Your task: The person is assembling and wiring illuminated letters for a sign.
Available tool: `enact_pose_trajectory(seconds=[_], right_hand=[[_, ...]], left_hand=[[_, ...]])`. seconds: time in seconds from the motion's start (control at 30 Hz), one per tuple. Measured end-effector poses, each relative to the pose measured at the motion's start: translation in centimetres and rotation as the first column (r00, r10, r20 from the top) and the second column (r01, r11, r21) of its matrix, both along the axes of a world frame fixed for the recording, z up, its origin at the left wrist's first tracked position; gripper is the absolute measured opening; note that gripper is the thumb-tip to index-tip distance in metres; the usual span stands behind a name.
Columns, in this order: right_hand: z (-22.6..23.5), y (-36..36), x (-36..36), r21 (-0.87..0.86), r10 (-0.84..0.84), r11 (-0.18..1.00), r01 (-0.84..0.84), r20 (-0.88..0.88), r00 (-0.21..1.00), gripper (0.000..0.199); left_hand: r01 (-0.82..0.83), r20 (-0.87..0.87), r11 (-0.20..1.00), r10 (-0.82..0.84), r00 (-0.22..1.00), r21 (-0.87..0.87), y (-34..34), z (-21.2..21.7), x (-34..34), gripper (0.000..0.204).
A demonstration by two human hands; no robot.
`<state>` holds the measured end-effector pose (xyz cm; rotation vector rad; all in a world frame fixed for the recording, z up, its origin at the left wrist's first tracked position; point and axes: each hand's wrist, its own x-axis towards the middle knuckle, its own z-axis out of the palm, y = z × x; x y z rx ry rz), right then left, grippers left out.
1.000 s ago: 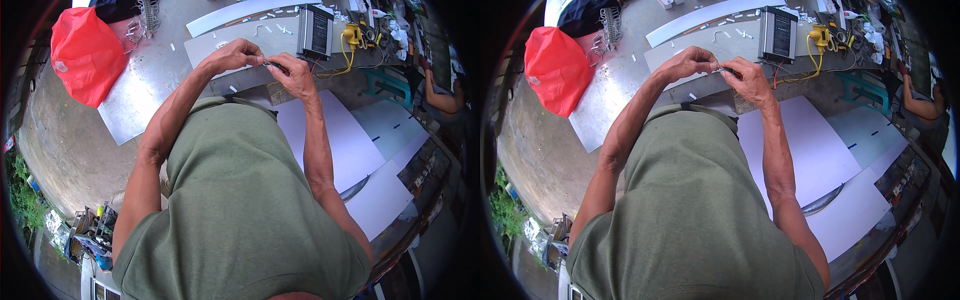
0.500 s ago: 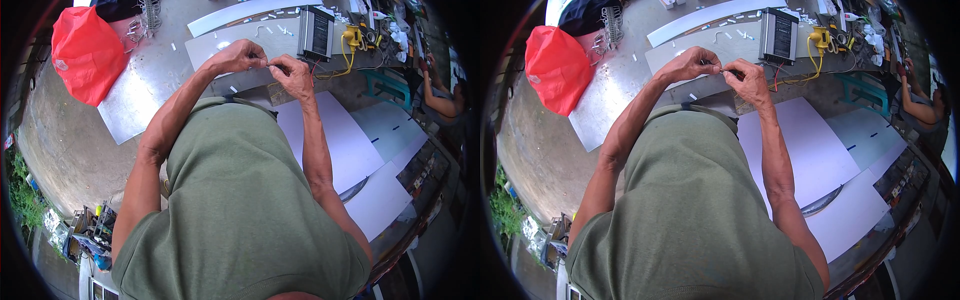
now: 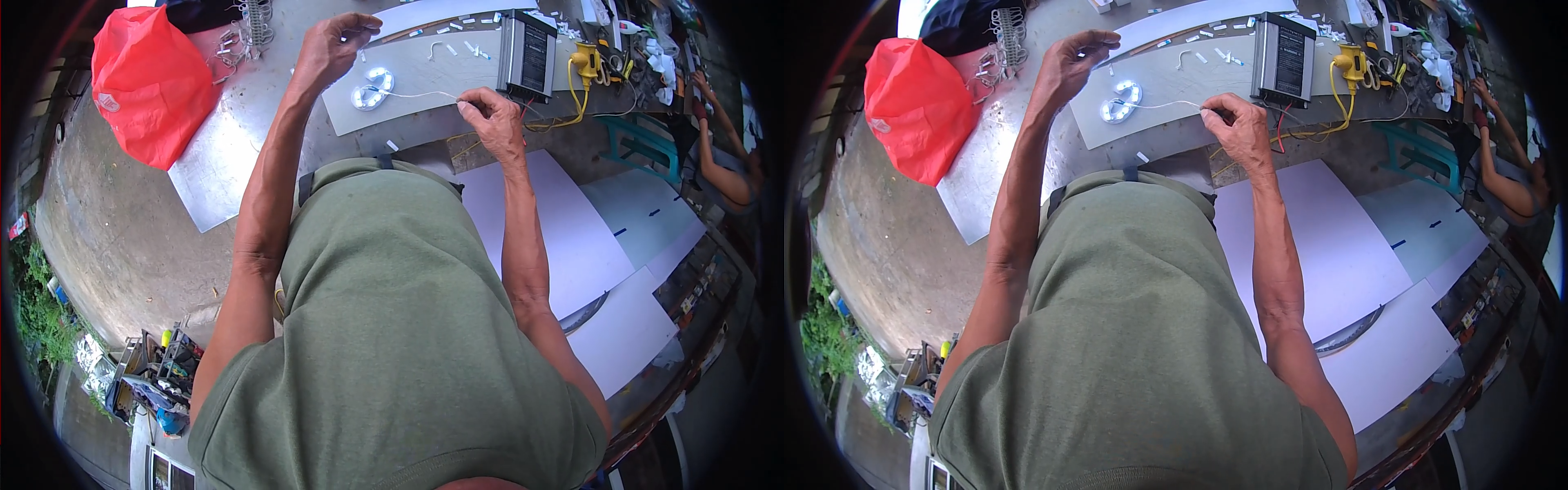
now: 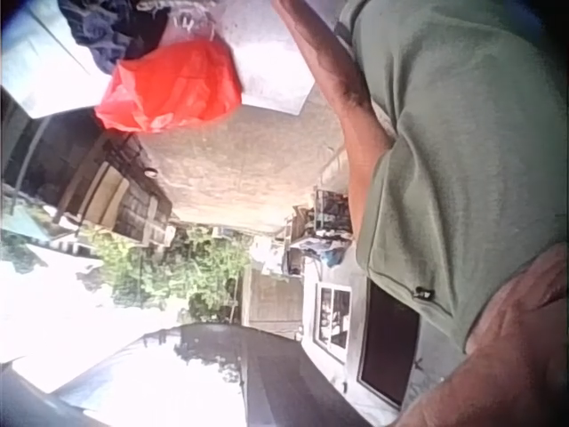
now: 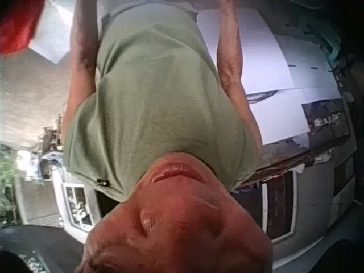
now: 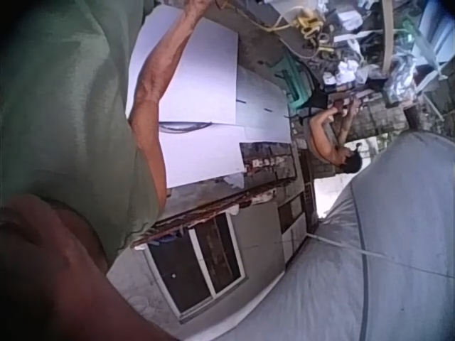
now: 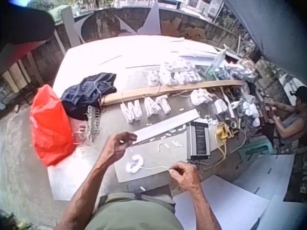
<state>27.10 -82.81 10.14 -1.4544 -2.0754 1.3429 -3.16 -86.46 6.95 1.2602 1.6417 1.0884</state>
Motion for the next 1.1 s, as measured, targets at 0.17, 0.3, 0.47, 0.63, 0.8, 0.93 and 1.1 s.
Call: enact_pose_trajectory(seconds=[0.17,0.3,0.47,0.63,0.8,0.93,1.1], right_hand=[[-0.4,0.5,0.1,0.006,-0.037,0.999,0.037,-0.023,0.999,0.014],[-0.5,0.8,0.1,0.015,-0.043,0.999,0.043,-0.014,0.999,0.013],[-0.6,0.9,0.1,0.022,-0.034,0.999,0.034,-0.018,0.999,0.013],[-0.5,1.1,0.0,0.007,-0.038,0.999,0.038,-0.028,0.999,0.012],[-0.3,1.4,-0.1,0.047,-0.011,0.999,0.014,-0.062,0.998,0.013],[-0.5,1.7,-0.1,0.032,-0.029,0.999,0.031,-0.078,0.997,0.013],[-1.1,2.3,-0.3,0.028,-0.022,0.999,0.025,-0.117,0.993,0.012]], left_hand=[[-0.169,-0.071,0.98,0.162,0.984,-0.104,-2.8,-1.6,-4.1,0.025],[-0.037,-0.06,0.973,0.024,0.998,-0.229,-5.5,-2.8,-3.7,0.029],[0.045,-0.125,0.962,-0.081,0.989,-0.27,-7.0,-3.0,-0.9,0.043],[0.071,-0.356,0.981,-0.132,0.925,-0.179,-6.5,-2.4,1.5,0.047],[0.042,-0.441,0.989,-0.101,0.892,-0.143,-5.7,-2.8,3.3,0.039],[0.015,-0.473,0.992,-0.073,0.878,-0.126,-5.8,-3.4,3.7,0.033],[0.009,-0.506,0.995,-0.057,0.861,-0.096,-5.6,-3.8,3.6,0.022]])
